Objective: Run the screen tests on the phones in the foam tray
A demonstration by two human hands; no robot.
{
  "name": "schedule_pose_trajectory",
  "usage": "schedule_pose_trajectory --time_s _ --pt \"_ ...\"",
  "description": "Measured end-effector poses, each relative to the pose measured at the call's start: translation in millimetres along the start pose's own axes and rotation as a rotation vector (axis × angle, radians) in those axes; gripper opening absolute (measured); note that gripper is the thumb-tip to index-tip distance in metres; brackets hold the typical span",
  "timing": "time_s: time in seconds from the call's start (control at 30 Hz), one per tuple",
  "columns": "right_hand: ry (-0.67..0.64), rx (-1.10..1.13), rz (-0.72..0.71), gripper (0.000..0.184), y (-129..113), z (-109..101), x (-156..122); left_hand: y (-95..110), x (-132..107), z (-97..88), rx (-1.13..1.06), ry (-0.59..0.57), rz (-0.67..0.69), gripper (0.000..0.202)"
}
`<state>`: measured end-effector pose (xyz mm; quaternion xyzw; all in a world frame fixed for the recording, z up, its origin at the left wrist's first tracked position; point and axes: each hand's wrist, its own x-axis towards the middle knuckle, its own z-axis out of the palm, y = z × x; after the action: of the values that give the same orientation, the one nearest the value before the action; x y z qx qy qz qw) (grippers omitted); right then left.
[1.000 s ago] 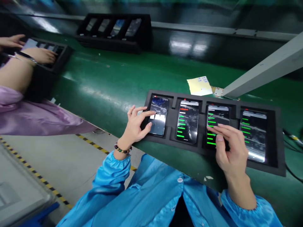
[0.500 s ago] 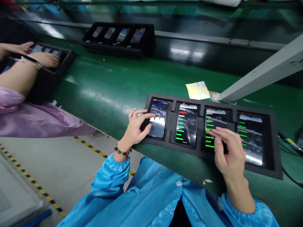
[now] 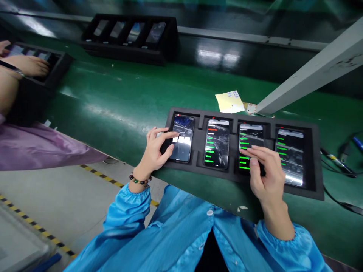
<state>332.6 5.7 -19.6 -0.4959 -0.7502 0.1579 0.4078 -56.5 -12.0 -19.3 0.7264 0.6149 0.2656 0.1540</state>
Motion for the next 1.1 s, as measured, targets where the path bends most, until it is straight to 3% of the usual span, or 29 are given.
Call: schedule_pose_trajectory --time_s 0.77,1.0,1.1 --pt "-0.009 0.016 0.009 0.031 -0.6 -1.0 -1.0 1.2 -1.3 0.2 0.032 0.013 -0.003 0.039" --pt "-0.005 0.009 -0.001 0.030 -2.3 1.3 -0.8 1.5 -2.5 0.6 0.054 0.003 0.189 0.035" --pt "0.010 0.028 0.000 0.030 -4.7 0.3 1.4 1.6 -1.9 0.9 0.045 0.037 0.173 0.039"
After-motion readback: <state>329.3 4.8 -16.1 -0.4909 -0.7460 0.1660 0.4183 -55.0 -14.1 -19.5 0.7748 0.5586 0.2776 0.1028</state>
